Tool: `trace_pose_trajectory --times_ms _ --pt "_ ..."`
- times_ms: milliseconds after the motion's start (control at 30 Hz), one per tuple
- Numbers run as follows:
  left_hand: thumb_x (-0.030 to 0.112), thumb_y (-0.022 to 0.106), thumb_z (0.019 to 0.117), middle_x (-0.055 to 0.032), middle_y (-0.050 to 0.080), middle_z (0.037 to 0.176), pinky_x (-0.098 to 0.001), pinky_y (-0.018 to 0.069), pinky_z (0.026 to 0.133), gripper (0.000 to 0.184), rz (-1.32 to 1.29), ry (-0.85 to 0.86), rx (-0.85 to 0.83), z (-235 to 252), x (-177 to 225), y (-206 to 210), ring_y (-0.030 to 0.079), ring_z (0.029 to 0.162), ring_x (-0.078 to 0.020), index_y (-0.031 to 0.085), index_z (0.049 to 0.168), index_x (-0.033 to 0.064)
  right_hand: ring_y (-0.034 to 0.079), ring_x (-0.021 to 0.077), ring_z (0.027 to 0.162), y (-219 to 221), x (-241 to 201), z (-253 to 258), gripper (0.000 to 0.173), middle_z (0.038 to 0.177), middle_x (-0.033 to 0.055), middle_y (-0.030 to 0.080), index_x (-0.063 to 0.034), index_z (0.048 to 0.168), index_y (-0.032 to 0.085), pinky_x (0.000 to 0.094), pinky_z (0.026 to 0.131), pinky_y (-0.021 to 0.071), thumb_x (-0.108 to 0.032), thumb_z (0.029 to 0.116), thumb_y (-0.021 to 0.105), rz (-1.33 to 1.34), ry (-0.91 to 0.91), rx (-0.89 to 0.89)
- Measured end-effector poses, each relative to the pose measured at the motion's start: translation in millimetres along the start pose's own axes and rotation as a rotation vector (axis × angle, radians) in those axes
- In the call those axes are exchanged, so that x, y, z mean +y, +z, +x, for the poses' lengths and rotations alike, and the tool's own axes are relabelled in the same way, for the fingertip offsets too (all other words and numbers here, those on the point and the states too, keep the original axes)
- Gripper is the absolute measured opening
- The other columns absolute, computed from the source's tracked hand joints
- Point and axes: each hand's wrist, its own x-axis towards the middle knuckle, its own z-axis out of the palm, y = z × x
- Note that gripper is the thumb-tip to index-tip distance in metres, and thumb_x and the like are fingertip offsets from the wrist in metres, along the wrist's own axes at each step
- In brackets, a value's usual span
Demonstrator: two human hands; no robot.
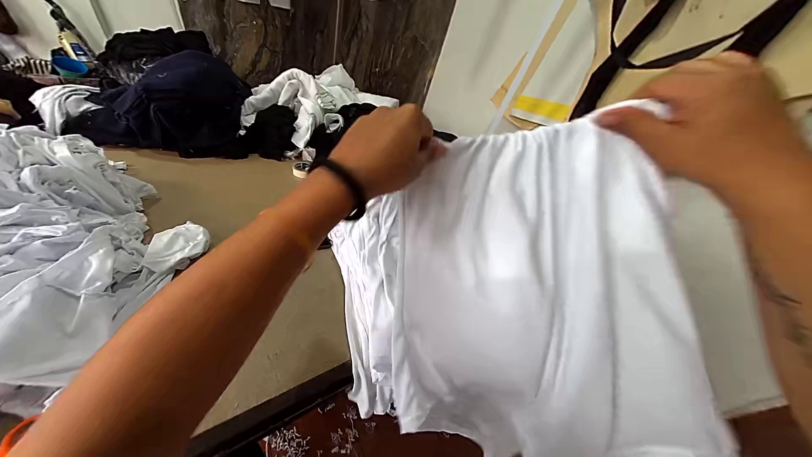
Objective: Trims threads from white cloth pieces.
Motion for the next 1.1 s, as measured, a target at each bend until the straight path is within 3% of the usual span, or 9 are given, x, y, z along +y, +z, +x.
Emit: trace_pose_trajectory --times_ms 100,167,333,433,567,700,833,967,1100 --pt "0.019 0.053 0.1068 -0.0274 0.066 0.124 -0.063 0.0484 0.1 0.041 -0.176 -0.317 0.009 27 -30 19 0.065 0.117 -0.0433 0.053 0.142 -0.0016 0.037 0.0694 0.129 63 -21 42 0.044 0.13 0.0488 0.046 0.0163 0.13 0.054 0.0794 0.103 0.0293 -0.018 0.1026 0.059 0.002 0.196 -0.009" --pt "0.017 0.056 0.1054 -0.0279 0.065 0.128 -0.0627 0.0485 0.102 0.055 -0.279 -0.42 0.021 8 -48 28 0.065 0.119 -0.0438 0.037 0.156 0.0041 0.029 0.068 0.136 115 -51 45 0.053 0.144 0.046 0.038 0.0102 0.146 0.045 0.0835 0.101 0.028 -0.015 0.1012 0.06 0.098 0.316 -0.1" --pt "0.022 0.07 0.098 -0.014 0.074 0.1 -0.0514 0.059 0.086 0.048 -0.221 -0.253 -0.088 -172 -29 30 0.073 0.09 -0.0275 0.058 0.141 0.004 0.021 0.0557 0.149 245 -116 3 0.075 0.163 0.0343 0.02 -0.0034 0.162 0.026 0.0727 0.117 0.0217 -0.051 0.1064 0.042 0.387 0.185 -0.414" --pt "0.029 0.07 0.0956 -0.0038 0.075 0.097 -0.0476 0.0562 0.087 0.029 -0.058 -0.225 -0.082 -309 -14 34 0.071 0.094 -0.0214 0.073 0.117 0.0102 0.012 0.059 0.15 281 -130 -13 0.079 0.166 0.0328 0.011 -0.0075 0.164 0.019 0.0853 0.108 0.0139 -0.056 0.1053 0.041 0.41 0.245 -0.458" --pt "0.031 0.067 0.0954 -0.0081 0.073 0.111 -0.0534 0.0561 0.094 0.029 0.252 -0.557 0.15 -424 -37 16 0.069 0.109 -0.0279 0.075 0.111 0.0088 0.014 0.0699 0.143 256 -159 6 0.07 0.156 0.0438 0.024 0.0071 0.153 0.037 0.0914 0.101 0.0093 -0.031 0.0998 0.063 0.372 0.287 -0.303" --pt "0.04 0.07 0.0916 -0.0184 0.065 0.131 -0.0659 0.0474 0.096 0.048 0.406 -0.778 0.129 -472 -58 9 0.058 0.124 -0.0426 0.07 0.128 0.0081 0.041 0.0641 0.131 234 -268 20 0.045 0.135 0.0441 0.049 0.0166 0.132 0.053 0.0757 0.108 0.0293 -0.012 0.0978 0.062 0.514 -0.106 -0.207" --pt "0.033 0.065 0.0979 -0.0183 0.065 0.129 -0.065 0.0476 0.094 0.034 0.381 -0.8 0.135 -475 -60 24 0.059 0.122 -0.0425 0.073 0.123 0.0112 0.051 0.0453 0.135 237 -416 -7 0.027 0.131 0.0199 0.066 -0.0016 0.118 0.073 0.0655 0.11 0.0385 -0.018 0.0985 0.064 0.601 -0.578 -0.37" --pt "0.021 0.068 0.0969 -0.0176 0.067 0.122 -0.0578 0.0526 0.086 0.024 0.365 -0.749 0.15 -472 -54 25 0.063 0.112 -0.0393 0.074 0.113 0.0047 0.048 0.0457 0.137 253 -495 -12 0.032 0.138 0.0202 0.062 -0.0054 0.124 0.072 0.0631 0.107 0.0421 -0.018 0.095 0.07 0.734 -0.679 -0.446" --pt "0.013 0.066 0.0975 -0.0165 0.064 0.133 -0.0547 0.0538 0.086 0.037 0.325 -0.692 0.134 -468 -47 25 0.063 0.118 -0.037 0.065 0.134 0.0061 0.062 0.0356 0.123 259 -514 -27 0.013 0.12 0.0184 0.069 -0.0007 0.095 0.074 0.0493 0.106 0.0483 -0.006 0.0961 0.063 0.96 -0.701 -0.406"
